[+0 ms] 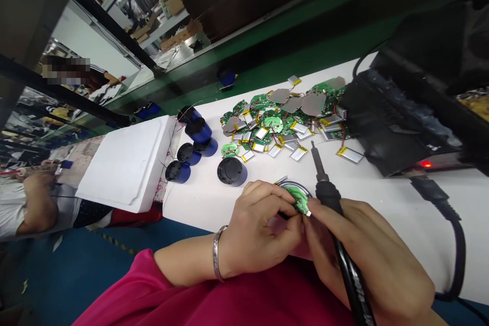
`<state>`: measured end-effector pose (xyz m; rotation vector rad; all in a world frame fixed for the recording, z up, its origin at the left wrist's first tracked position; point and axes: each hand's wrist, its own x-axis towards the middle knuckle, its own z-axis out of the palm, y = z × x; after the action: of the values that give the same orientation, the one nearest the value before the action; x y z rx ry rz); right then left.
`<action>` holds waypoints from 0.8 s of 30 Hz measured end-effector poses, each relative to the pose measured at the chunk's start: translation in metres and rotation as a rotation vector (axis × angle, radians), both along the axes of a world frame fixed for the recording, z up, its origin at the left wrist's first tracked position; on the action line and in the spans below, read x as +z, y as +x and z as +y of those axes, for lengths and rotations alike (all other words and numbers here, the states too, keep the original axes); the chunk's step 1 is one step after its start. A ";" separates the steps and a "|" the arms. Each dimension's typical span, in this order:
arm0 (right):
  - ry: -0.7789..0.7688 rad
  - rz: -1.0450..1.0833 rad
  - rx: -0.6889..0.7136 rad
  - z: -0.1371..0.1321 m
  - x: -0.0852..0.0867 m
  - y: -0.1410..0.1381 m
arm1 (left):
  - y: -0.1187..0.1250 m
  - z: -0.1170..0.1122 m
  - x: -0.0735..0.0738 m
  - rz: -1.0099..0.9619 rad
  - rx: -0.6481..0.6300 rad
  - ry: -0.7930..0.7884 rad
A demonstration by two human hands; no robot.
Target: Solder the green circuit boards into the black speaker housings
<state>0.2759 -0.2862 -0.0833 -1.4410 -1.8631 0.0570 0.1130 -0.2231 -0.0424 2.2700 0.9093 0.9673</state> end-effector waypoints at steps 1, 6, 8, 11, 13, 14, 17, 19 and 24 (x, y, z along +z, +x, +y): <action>0.002 -0.003 0.000 -0.002 -0.001 -0.001 | -0.001 -0.001 0.000 -0.001 0.005 0.001; -0.011 -0.007 -0.024 -0.008 -0.007 -0.003 | -0.005 -0.009 -0.001 -0.004 0.048 -0.025; -0.003 -0.004 -0.045 -0.009 -0.007 -0.005 | -0.007 -0.012 -0.001 -0.005 0.077 -0.030; -0.013 0.002 -0.083 -0.009 -0.004 -0.009 | -0.008 -0.013 0.001 0.014 0.121 -0.054; -0.031 0.016 -0.125 -0.009 -0.002 -0.012 | -0.008 -0.013 0.003 0.036 0.144 -0.095; -0.037 0.024 -0.147 -0.010 -0.002 -0.013 | -0.008 -0.013 0.004 0.046 0.155 -0.124; -0.034 0.039 -0.178 -0.011 -0.001 -0.015 | -0.008 -0.012 0.007 0.065 0.177 -0.229; -0.030 0.041 -0.176 -0.012 -0.001 -0.015 | -0.008 -0.010 0.009 0.074 0.179 -0.289; -0.005 0.017 -0.098 -0.009 0.000 -0.013 | -0.008 -0.009 0.010 0.082 0.168 -0.326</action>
<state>0.2625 -0.2955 -0.0836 -1.5280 -1.7777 0.0255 0.1050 -0.2322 -0.0328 1.9932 1.2138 0.7351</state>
